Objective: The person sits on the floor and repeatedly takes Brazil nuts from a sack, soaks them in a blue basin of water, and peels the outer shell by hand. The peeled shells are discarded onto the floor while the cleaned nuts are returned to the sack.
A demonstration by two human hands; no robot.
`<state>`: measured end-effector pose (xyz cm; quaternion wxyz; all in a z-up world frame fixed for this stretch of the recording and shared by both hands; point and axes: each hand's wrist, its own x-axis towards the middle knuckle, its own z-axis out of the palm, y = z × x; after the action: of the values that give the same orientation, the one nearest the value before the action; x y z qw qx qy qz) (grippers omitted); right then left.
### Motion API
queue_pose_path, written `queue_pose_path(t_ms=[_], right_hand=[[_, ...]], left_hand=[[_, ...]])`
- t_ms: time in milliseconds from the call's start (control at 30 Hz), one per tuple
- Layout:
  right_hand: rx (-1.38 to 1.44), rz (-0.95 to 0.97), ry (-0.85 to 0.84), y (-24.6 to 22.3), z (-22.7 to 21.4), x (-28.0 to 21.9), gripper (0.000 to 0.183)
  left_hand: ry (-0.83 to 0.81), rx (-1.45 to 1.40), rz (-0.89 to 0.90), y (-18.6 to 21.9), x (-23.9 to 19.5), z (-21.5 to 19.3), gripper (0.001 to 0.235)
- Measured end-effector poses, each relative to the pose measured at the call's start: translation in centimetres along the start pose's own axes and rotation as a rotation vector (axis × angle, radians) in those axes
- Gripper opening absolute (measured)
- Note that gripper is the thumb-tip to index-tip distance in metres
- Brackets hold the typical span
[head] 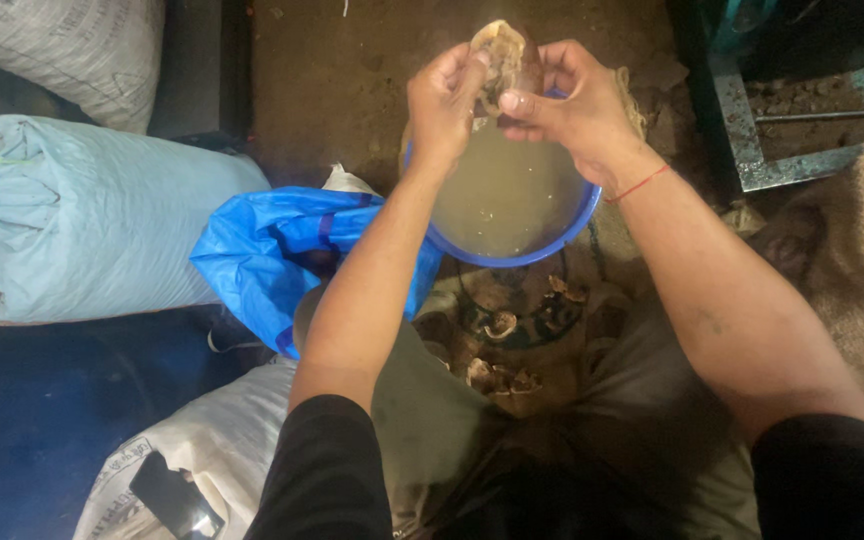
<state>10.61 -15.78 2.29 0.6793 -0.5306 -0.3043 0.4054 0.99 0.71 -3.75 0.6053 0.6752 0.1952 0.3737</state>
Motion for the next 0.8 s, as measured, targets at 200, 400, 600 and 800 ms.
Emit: queue_pose_path(t_ms=[200,400,600,800], right_hand=[[-0.013,0.108,0.021,-0.6,0.3,-0.2,0.048],[-0.017,0.103,-0.013,-0.7,0.1,-0.7,0.049],[0.011,0.114,0.0,-0.7,-0.1,-1.2,0.046],[0.03,0.146,-0.002,-1.4,-0.6,-1.4,0.04]], left_hand=[[0.038,0.165,0.193,0.6,-0.6,0.3,0.029],[0.055,-0.035,0.067,0.1,-0.3,0.8,0.024],[0.102,0.007,0.103,1.0,-0.6,1.0,0.02],[0.145,0.177,-0.134,3.2,-1.2,1.5,0.02]])
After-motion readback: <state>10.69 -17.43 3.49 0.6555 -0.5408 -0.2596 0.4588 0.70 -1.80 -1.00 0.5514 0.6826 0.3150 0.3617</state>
